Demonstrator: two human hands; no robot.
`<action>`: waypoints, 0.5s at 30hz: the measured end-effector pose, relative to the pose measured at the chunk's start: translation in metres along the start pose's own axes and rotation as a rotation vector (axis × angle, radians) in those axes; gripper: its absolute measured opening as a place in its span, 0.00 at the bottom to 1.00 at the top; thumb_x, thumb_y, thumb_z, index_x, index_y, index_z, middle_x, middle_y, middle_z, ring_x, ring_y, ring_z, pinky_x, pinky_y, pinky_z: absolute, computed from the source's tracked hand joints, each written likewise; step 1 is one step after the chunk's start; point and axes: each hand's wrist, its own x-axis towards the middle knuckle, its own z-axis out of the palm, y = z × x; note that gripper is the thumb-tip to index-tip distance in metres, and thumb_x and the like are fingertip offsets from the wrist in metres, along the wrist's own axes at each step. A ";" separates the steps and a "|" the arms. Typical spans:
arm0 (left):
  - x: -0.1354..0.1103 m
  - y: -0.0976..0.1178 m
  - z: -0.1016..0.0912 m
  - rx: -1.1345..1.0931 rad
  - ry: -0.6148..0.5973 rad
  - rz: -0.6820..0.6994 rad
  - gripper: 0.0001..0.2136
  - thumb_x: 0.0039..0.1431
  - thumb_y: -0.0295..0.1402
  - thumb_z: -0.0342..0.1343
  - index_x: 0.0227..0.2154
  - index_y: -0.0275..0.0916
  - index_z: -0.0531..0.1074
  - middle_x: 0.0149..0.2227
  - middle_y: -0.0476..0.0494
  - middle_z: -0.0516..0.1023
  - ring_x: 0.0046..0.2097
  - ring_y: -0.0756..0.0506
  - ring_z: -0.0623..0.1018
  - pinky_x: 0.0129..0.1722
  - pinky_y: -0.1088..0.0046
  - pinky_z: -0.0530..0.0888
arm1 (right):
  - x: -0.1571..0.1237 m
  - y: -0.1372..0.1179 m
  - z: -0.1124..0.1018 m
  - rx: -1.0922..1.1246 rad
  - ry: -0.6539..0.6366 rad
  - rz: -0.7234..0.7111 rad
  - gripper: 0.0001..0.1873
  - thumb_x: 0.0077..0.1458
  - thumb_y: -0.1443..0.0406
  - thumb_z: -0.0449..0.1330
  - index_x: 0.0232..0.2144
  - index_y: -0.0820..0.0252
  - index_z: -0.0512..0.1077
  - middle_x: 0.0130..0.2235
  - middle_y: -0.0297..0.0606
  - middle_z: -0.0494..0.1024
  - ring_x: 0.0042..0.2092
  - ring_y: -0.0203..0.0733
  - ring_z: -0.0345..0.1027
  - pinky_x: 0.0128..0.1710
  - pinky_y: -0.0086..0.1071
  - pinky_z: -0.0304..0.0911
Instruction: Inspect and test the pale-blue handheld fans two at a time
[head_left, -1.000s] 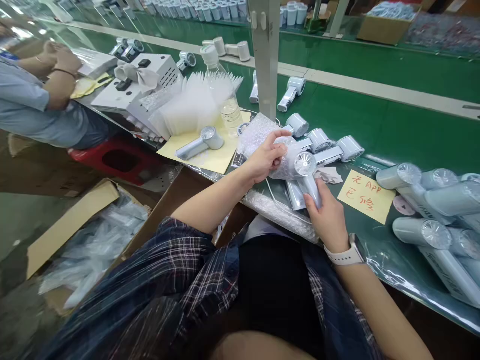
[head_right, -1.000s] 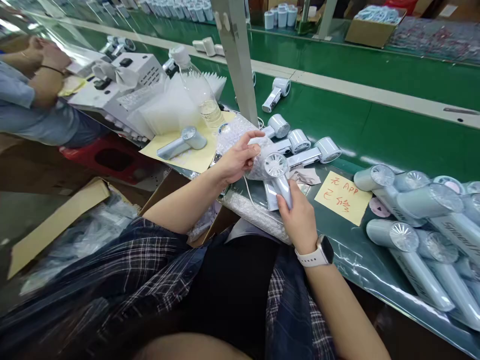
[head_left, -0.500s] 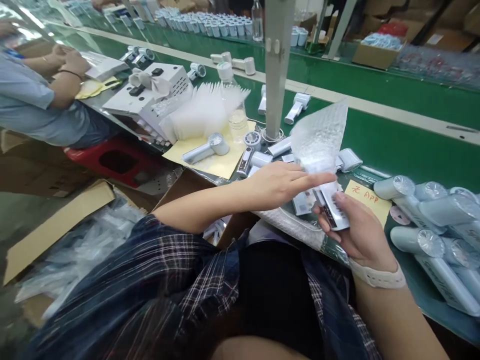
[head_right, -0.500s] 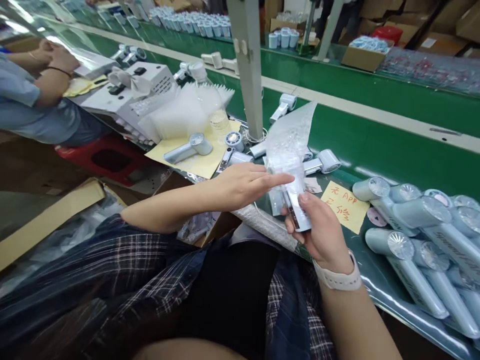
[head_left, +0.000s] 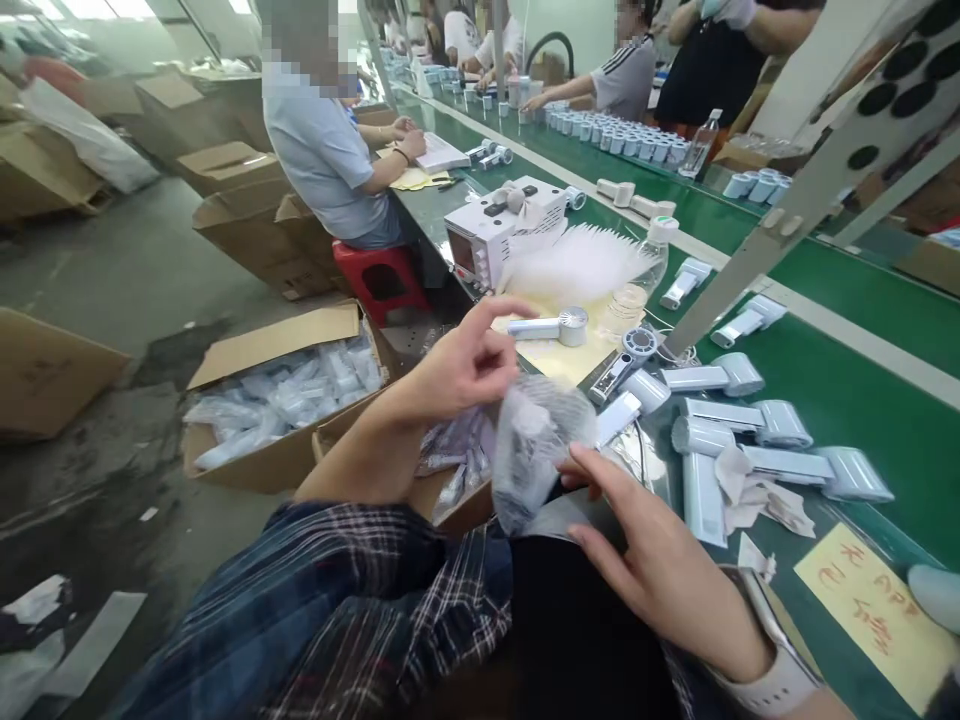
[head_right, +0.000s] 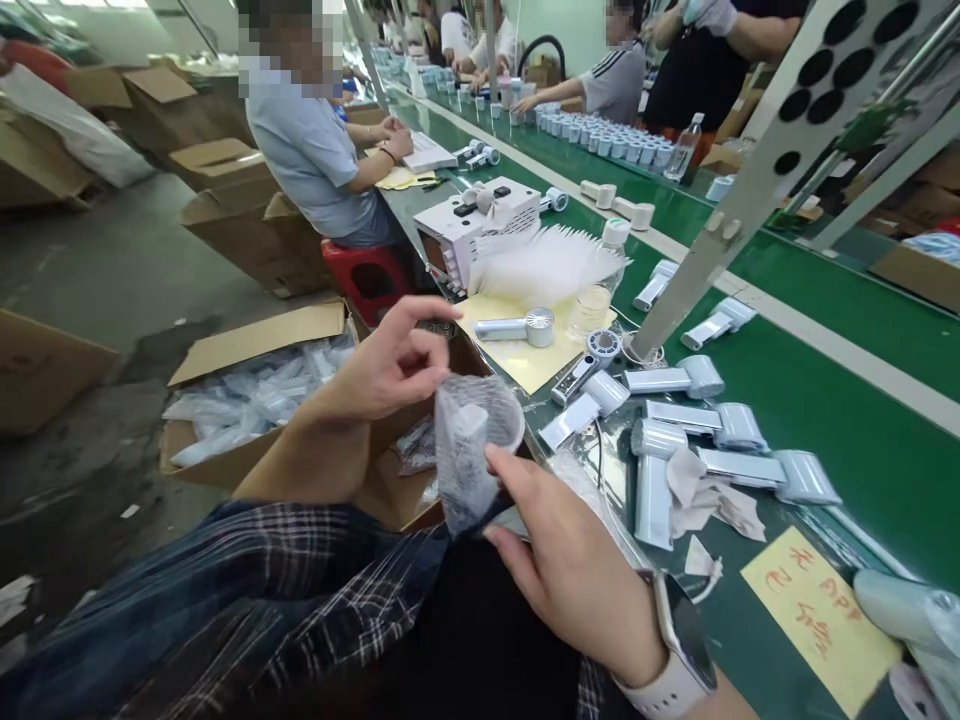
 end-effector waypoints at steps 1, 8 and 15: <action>-0.010 -0.006 -0.014 0.110 -0.031 -0.095 0.21 0.67 0.33 0.57 0.61 0.49 0.62 0.26 0.59 0.65 0.25 0.52 0.65 0.28 0.73 0.64 | -0.001 0.004 0.001 0.046 -0.042 0.040 0.28 0.76 0.63 0.56 0.73 0.50 0.60 0.54 0.42 0.87 0.49 0.41 0.86 0.52 0.32 0.81; 0.081 -0.057 -0.004 0.833 0.000 -0.242 0.16 0.73 0.38 0.52 0.57 0.37 0.74 0.55 0.35 0.81 0.62 0.36 0.75 0.66 0.57 0.71 | -0.014 0.029 -0.009 0.149 0.110 0.386 0.13 0.73 0.61 0.60 0.56 0.46 0.77 0.41 0.32 0.89 0.39 0.35 0.86 0.43 0.22 0.80; 0.247 -0.086 0.057 1.098 -0.315 -0.273 0.48 0.57 0.45 0.70 0.76 0.35 0.57 0.82 0.22 0.42 0.81 0.19 0.44 0.78 0.32 0.46 | -0.049 0.043 -0.029 0.045 0.180 0.578 0.14 0.68 0.54 0.64 0.47 0.52 0.84 0.40 0.40 0.91 0.38 0.45 0.88 0.38 0.27 0.83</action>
